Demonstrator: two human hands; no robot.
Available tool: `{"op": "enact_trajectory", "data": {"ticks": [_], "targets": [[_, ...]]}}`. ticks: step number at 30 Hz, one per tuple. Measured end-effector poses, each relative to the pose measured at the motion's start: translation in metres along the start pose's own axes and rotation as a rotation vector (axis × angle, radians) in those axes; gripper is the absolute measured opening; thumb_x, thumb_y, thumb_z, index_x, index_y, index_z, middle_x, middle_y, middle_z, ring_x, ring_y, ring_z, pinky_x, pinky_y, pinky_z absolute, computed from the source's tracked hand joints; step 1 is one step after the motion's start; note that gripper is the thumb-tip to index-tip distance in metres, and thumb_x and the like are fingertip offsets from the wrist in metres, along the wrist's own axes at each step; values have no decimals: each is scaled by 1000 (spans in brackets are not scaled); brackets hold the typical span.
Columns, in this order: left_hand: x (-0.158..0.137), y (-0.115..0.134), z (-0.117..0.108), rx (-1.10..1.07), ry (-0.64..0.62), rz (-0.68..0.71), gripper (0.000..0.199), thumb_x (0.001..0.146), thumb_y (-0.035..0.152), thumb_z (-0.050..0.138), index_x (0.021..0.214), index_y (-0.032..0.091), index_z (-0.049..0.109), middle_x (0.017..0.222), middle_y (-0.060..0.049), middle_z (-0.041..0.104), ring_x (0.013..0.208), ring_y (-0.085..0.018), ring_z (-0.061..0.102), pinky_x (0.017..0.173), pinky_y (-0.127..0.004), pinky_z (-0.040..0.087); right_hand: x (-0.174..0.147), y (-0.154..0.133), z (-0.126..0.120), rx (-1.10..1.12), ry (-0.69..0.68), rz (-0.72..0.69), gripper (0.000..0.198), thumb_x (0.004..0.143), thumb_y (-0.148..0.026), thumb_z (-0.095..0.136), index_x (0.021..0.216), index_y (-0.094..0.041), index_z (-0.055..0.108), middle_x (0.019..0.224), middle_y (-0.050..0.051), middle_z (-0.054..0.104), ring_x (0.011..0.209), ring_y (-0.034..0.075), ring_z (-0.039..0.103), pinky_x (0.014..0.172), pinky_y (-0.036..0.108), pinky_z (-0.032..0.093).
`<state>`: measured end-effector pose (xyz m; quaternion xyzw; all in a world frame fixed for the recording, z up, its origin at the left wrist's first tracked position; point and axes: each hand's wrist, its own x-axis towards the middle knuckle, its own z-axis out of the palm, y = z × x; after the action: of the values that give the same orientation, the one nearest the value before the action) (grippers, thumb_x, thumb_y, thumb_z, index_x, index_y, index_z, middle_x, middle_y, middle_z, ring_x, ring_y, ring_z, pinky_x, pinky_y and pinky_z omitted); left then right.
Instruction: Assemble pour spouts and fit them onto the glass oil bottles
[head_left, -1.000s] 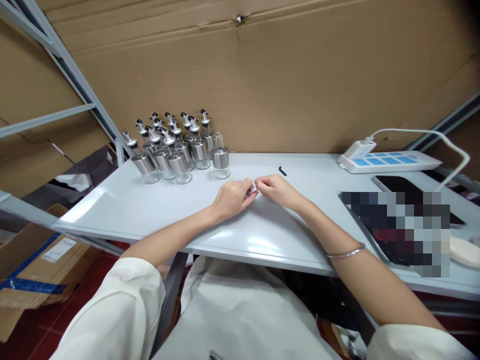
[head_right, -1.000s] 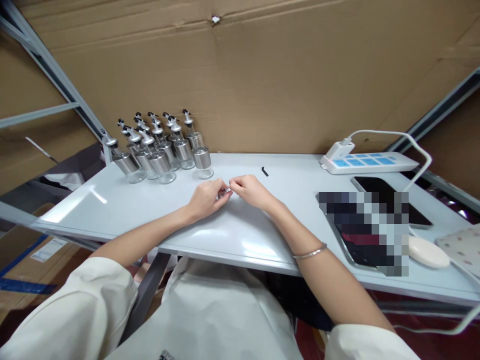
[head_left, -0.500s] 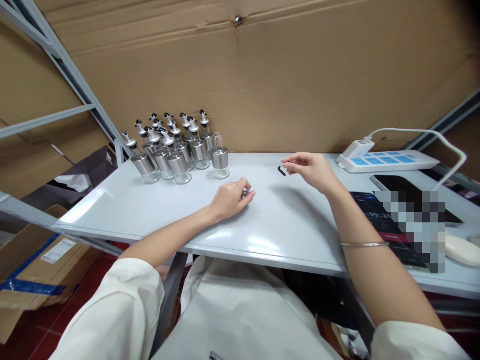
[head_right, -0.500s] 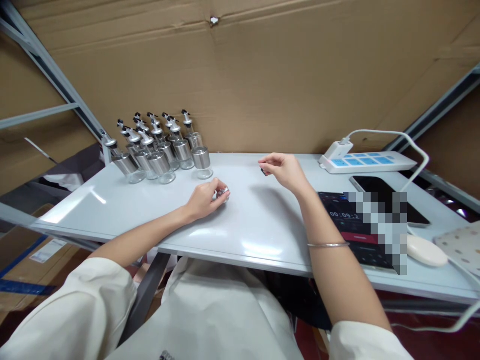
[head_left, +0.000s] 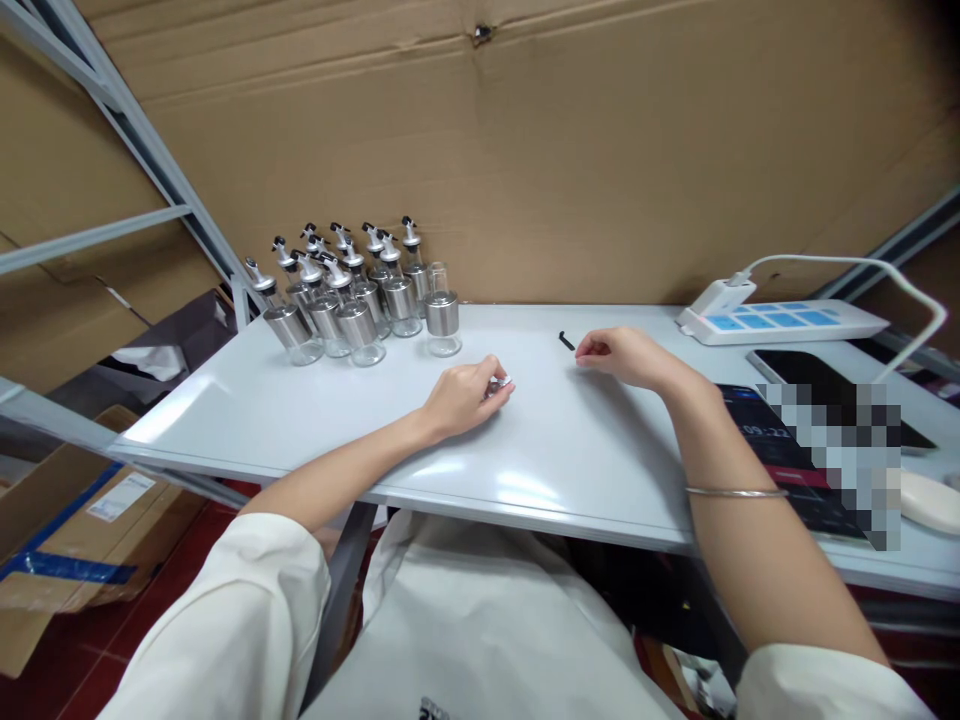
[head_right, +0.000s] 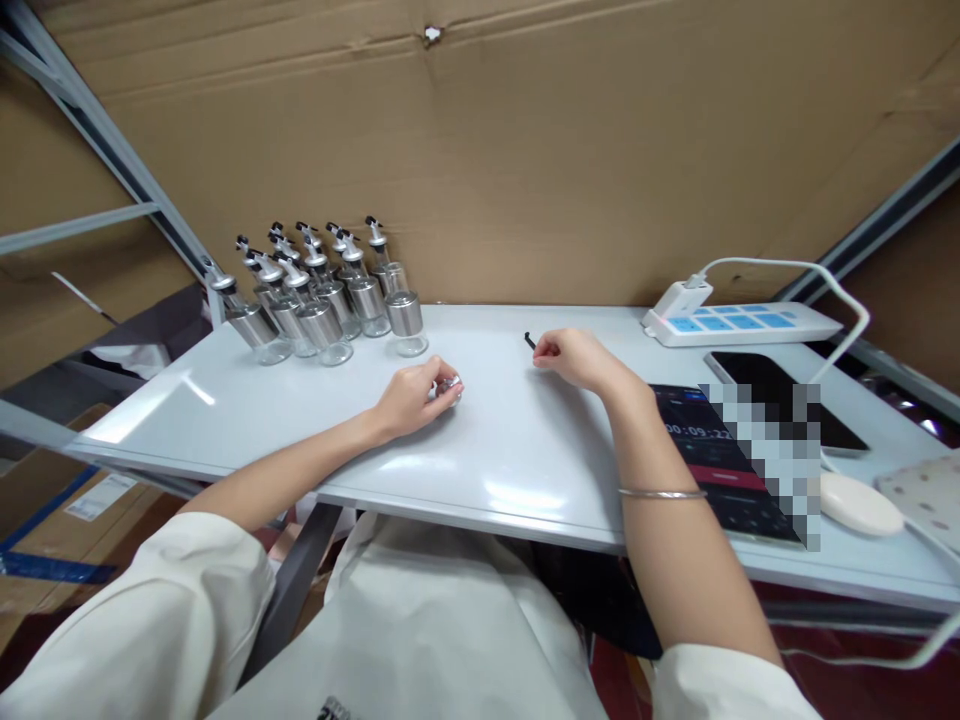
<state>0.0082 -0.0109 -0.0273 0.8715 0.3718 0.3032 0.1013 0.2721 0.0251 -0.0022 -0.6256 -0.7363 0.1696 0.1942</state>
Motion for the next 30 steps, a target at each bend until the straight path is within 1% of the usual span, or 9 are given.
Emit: {"op": "enact_trajectory", "data": {"ticks": [4,9,12,17,20,22,24,27,30], "targets": [[0,0,1,-13,4,10,19,89,36,44,90,18,51,82,-6,66,70,-15,60,70,-29,46,1,4,2,-25,-99,16,8,62,-15,61,62,-21,66,62,0,64,58,15,55,59,28,41],[1,-1,0,-41,26,62,17,89,33,46,91,18,53,89,-6,64,74,-14,59,75,-29,47,3,8,6,-78,-93,-21,11,58,-16,60,64,-22,66,59,-2,63,55,14,53,54,26,40],[1,-1,-1,-31,25,89,16,89,32,47,93,18,53,89,-6,63,78,-15,59,77,-29,47,3,8,7,-90,-106,4,14,57,-17,63,70,-21,67,63,-1,64,57,14,55,55,26,41],[2,-3,0,-57,17,98,13,87,27,50,95,18,52,92,-7,62,86,-18,59,81,-32,47,-1,2,3,-80,-28,1,19,61,-20,65,80,-20,66,67,1,64,60,16,55,58,27,40],[2,-5,3,-106,-3,36,16,83,23,53,99,19,49,94,-6,60,86,-17,58,82,-32,48,-6,-14,0,45,55,-61,18,69,-36,64,77,-19,64,67,3,63,61,16,53,61,29,41],[2,-7,5,-155,-11,-26,25,81,25,56,103,19,46,94,-4,58,83,-15,58,78,-30,49,-11,-28,1,265,-16,-112,32,72,-49,62,78,-18,65,71,4,63,65,15,54,62,28,41],[1,-8,7,-195,-7,-63,32,80,28,59,106,19,43,94,-3,56,80,-14,58,75,-28,49,-15,-42,6,425,-163,-159,38,69,-54,65,80,-17,64,72,3,63,67,15,55,62,27,41],[2,-11,10,-212,-2,-56,32,81,30,59,106,20,41,96,-4,55,80,-14,58,74,-28,48,-18,-57,21,497,-340,-256,39,65,-51,70,82,-16,64,73,3,64,68,15,55,64,27,42],[2,-13,11,-212,-10,-42,29,84,31,57,106,19,42,100,-6,56,81,-14,57,75,-29,48,-17,-62,34,526,-353,-280,39,65,-47,71,86,-15,64,71,2,64,66,14,55,64,28,42]]}}
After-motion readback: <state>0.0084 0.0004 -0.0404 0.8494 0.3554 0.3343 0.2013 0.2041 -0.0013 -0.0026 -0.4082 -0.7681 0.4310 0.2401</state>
